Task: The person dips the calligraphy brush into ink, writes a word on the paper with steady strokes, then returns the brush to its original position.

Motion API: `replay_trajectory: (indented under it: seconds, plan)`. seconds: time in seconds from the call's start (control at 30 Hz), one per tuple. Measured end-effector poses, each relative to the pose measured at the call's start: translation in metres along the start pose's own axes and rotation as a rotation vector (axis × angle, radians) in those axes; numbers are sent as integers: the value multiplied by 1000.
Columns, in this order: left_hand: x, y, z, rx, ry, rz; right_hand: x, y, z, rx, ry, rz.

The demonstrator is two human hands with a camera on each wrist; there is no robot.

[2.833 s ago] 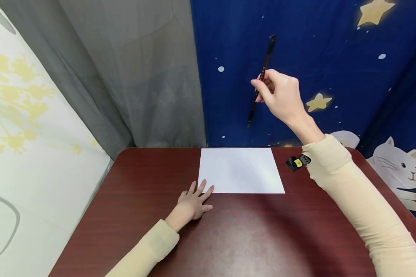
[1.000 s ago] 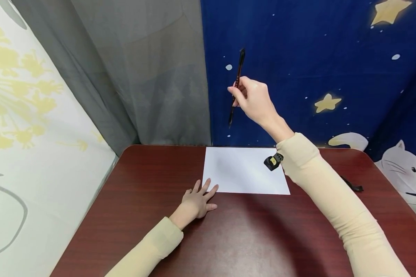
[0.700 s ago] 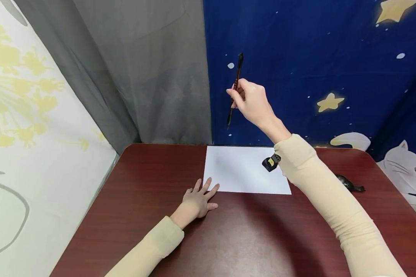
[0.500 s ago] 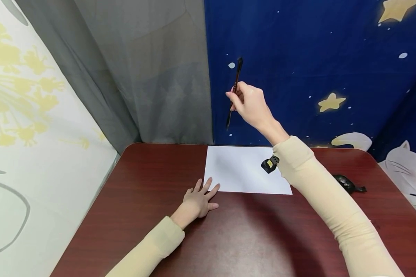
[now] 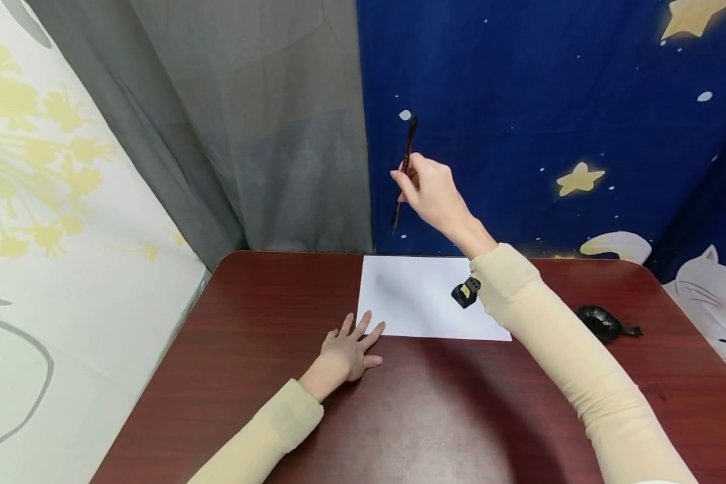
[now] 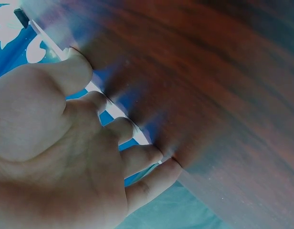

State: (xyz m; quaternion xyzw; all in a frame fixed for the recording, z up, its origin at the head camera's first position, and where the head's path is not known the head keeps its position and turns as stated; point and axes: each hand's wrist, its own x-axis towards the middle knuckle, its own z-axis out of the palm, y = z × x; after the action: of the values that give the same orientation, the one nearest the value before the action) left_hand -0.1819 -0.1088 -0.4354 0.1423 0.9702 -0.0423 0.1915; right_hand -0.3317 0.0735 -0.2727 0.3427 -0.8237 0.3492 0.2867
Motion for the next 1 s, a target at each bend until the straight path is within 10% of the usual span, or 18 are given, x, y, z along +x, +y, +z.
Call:
replay_trajectory:
  seconds: [1.0]
  plan:
    - [1, 1, 3, -5, -14, -14, -11, 2, 22, 15, -144, 49]
